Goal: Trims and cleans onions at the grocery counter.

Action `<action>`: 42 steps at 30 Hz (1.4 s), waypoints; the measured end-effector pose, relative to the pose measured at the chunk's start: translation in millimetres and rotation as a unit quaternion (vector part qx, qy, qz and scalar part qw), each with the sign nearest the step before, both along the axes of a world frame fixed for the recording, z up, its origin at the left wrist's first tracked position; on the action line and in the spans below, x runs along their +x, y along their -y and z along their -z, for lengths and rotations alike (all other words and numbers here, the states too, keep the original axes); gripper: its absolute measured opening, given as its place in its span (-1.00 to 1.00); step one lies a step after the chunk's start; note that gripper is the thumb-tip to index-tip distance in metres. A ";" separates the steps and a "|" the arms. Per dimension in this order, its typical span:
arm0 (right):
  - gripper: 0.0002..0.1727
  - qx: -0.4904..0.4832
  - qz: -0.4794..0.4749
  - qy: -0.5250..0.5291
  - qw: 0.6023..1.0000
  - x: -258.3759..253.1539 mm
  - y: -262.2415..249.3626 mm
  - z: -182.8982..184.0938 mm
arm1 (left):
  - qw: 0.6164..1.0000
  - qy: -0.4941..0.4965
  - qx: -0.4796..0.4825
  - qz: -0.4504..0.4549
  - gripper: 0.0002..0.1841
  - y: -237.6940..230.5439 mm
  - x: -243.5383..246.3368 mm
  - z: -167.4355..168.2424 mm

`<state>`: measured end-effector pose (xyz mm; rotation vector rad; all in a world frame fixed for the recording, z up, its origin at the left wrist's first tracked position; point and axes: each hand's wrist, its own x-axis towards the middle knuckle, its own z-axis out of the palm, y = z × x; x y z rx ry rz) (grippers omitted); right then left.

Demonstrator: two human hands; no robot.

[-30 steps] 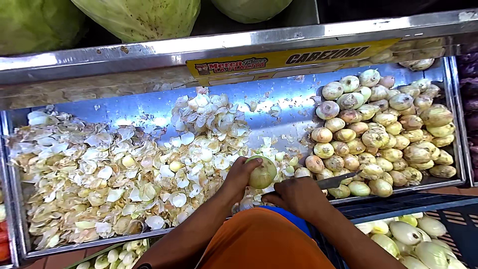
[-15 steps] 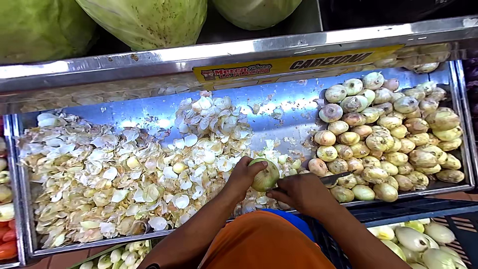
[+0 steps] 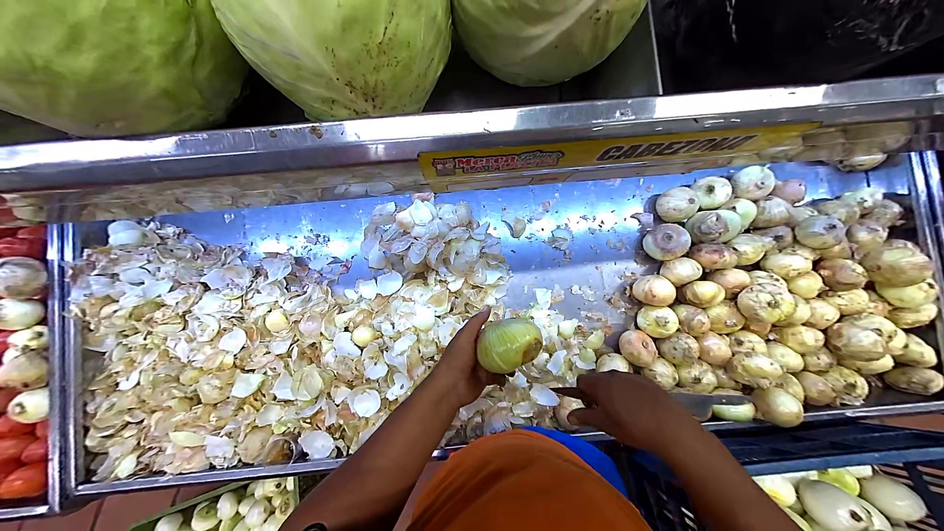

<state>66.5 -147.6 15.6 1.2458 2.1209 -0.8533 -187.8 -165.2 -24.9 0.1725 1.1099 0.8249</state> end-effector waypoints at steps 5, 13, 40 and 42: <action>-0.19 0.089 0.043 -0.098 0.990 -7.7 1.1 -28.9 | 0.999 -0.006 0.033 0.005 -0.46 0.5 -7.0 -6.1; -0.11 0.162 -0.003 -0.038 0.986 -35.0 -4.9 -36.6 | 0.984 -0.102 0.135 0.051 -0.56 6.8 3.2 -18.5; -0.06 0.147 -0.136 -0.038 0.979 -31.5 16.6 3.2 | 0.989 -0.141 0.042 -0.011 -0.49 4.0 28.8 -0.8; -0.06 0.078 -0.142 0.014 0.987 -29.9 17.6 13.2 | 0.993 -0.112 0.036 -0.011 -0.52 1.2 22.1 -4.6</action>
